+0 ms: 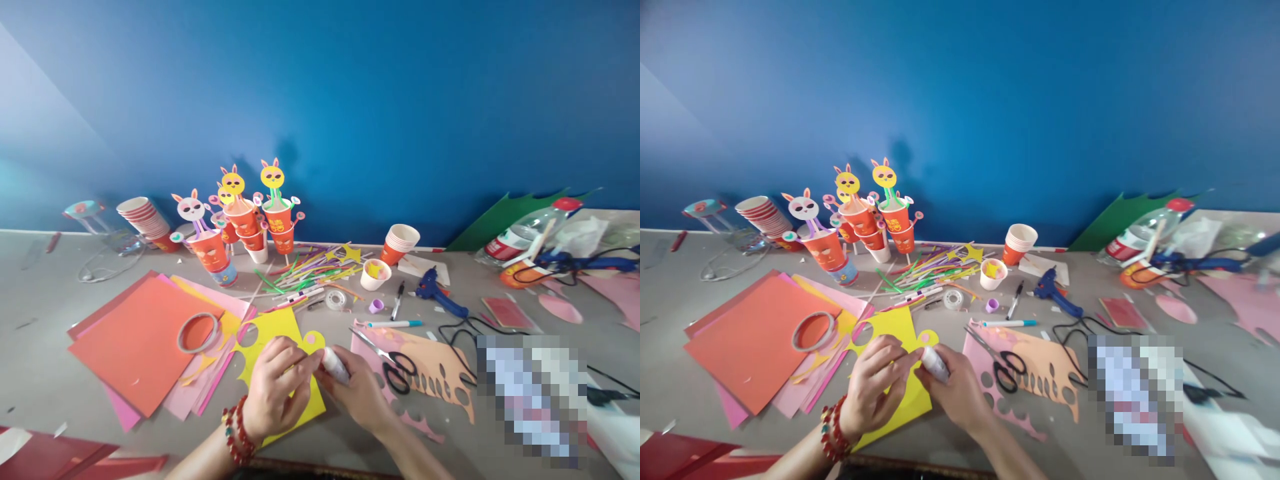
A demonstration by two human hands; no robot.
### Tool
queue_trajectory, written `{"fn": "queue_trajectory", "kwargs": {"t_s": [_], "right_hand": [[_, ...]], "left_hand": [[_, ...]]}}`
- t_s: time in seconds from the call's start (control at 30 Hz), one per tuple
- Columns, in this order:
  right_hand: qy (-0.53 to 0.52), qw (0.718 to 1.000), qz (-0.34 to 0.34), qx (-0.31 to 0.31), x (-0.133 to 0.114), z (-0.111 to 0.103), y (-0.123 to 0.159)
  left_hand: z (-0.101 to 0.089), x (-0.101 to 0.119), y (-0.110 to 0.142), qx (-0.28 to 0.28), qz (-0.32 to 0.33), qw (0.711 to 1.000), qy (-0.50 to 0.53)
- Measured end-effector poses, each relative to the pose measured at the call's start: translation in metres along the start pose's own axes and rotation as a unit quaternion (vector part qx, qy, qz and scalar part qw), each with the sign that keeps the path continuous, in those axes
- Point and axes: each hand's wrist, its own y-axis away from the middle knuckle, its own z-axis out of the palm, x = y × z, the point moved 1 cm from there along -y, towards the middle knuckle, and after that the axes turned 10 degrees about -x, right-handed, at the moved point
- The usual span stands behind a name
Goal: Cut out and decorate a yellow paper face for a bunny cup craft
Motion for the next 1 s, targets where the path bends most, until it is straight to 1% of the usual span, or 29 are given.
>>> {"fn": "queue_trajectory", "kwargs": {"t_s": [0.13, 0.43, 0.6, 0.87, 1.0], "right_hand": [[0.006, 1.000, -0.001, -0.007, -0.0015, 0.0012, -0.0011], [0.008, 1.000, -0.003, 0.008, 0.0009, 0.0002, -0.0013], [0.010, 1.000, 0.001, -0.001, 0.0023, 0.0022, -0.0019], [0.017, 1.000, -0.006, 0.012, 0.0013, 0.0002, -0.0023], [0.021, 1.000, 0.005, 0.008, 0.0020, 0.0017, -0.0014]], "left_hand": [[-0.0017, -0.0008, -0.0013, 0.005, 0.005, 1.000, -0.008], [0.0009, -0.0011, -0.0005, 0.007, 0.001, 1.000, -0.007], [0.0006, -0.0037, -0.0019, 0.007, 0.003, 1.000, -0.010], [0.0009, -0.0020, -0.0008, 0.010, 0.004, 1.000, 0.001], [0.0001, -0.0029, -0.0036, 0.012, 0.006, 1.000, -0.008]]}}
